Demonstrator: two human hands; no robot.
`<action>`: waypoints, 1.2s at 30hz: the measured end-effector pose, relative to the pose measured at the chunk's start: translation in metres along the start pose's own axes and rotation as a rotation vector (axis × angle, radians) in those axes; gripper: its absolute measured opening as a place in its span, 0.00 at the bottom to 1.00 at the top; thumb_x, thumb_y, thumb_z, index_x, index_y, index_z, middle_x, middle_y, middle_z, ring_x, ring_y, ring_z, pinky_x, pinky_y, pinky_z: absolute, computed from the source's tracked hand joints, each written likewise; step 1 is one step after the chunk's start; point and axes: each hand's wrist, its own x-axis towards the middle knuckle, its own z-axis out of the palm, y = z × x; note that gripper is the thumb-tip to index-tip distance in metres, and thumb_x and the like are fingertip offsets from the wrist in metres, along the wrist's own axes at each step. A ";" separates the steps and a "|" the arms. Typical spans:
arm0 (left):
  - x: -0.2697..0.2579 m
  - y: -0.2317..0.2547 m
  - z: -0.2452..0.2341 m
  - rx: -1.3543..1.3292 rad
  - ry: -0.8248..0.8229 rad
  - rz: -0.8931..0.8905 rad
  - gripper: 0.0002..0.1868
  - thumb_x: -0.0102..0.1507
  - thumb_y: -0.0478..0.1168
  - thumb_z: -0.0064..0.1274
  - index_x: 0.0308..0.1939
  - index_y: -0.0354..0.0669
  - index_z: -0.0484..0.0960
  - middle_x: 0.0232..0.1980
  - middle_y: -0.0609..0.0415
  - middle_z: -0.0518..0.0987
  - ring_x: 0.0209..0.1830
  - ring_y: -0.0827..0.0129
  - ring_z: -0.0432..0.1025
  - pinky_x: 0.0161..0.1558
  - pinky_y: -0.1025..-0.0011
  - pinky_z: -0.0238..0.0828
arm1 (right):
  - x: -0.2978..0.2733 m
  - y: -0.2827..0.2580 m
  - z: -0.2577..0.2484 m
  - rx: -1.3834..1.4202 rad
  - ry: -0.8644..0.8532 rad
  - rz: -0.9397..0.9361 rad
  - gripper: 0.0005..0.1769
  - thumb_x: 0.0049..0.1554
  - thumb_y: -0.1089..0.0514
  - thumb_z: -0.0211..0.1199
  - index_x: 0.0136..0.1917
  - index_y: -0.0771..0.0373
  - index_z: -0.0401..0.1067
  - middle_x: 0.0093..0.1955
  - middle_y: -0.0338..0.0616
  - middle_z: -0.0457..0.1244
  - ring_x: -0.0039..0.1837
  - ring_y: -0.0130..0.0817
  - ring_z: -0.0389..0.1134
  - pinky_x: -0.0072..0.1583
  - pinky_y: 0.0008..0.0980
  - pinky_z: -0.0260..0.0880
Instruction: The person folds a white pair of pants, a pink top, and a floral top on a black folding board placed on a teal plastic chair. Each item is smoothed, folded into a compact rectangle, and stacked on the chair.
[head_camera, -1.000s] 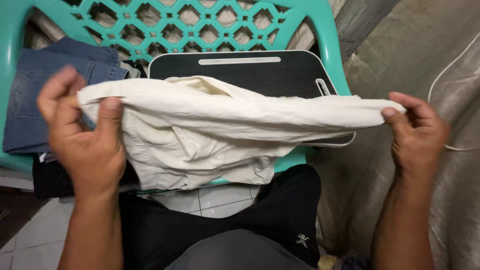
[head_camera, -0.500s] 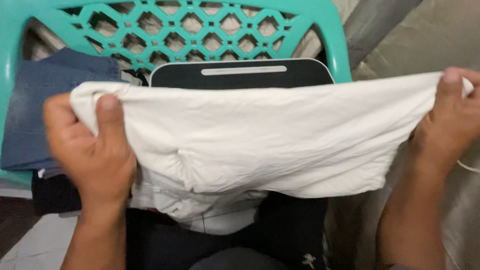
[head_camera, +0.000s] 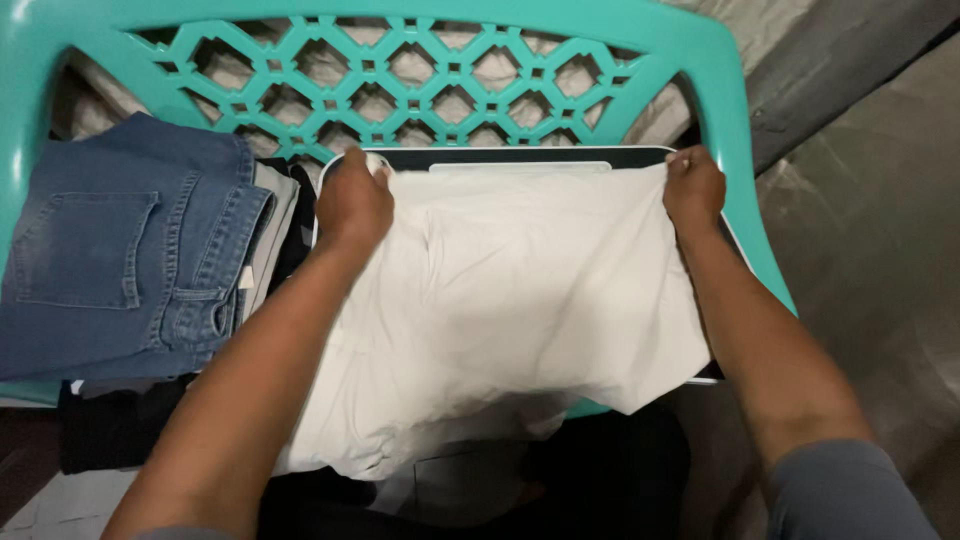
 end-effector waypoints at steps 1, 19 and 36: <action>0.003 -0.002 -0.002 0.002 0.032 0.006 0.18 0.69 0.48 0.53 0.53 0.37 0.72 0.46 0.35 0.81 0.48 0.38 0.75 0.47 0.44 0.69 | 0.000 -0.001 0.002 -0.025 0.032 0.006 0.08 0.66 0.57 0.61 0.48 0.62 0.75 0.46 0.52 0.71 0.49 0.54 0.71 0.51 0.48 0.69; -0.104 0.076 -0.015 0.687 0.160 0.570 0.51 0.63 0.68 0.49 0.77 0.31 0.60 0.80 0.34 0.54 0.80 0.45 0.45 0.75 0.39 0.33 | 0.001 -0.062 -0.013 -0.146 -0.242 -0.023 0.13 0.63 0.50 0.64 0.51 0.62 0.75 0.50 0.55 0.69 0.53 0.57 0.70 0.52 0.52 0.67; -0.109 0.054 -0.005 0.355 -0.433 0.328 0.54 0.61 0.78 0.30 0.81 0.49 0.44 0.84 0.47 0.39 0.84 0.56 0.29 0.76 0.47 0.21 | -0.123 -0.117 -0.125 -0.429 -0.714 -0.096 0.42 0.64 0.31 0.45 0.81 0.58 0.50 0.83 0.58 0.41 0.83 0.53 0.38 0.76 0.56 0.32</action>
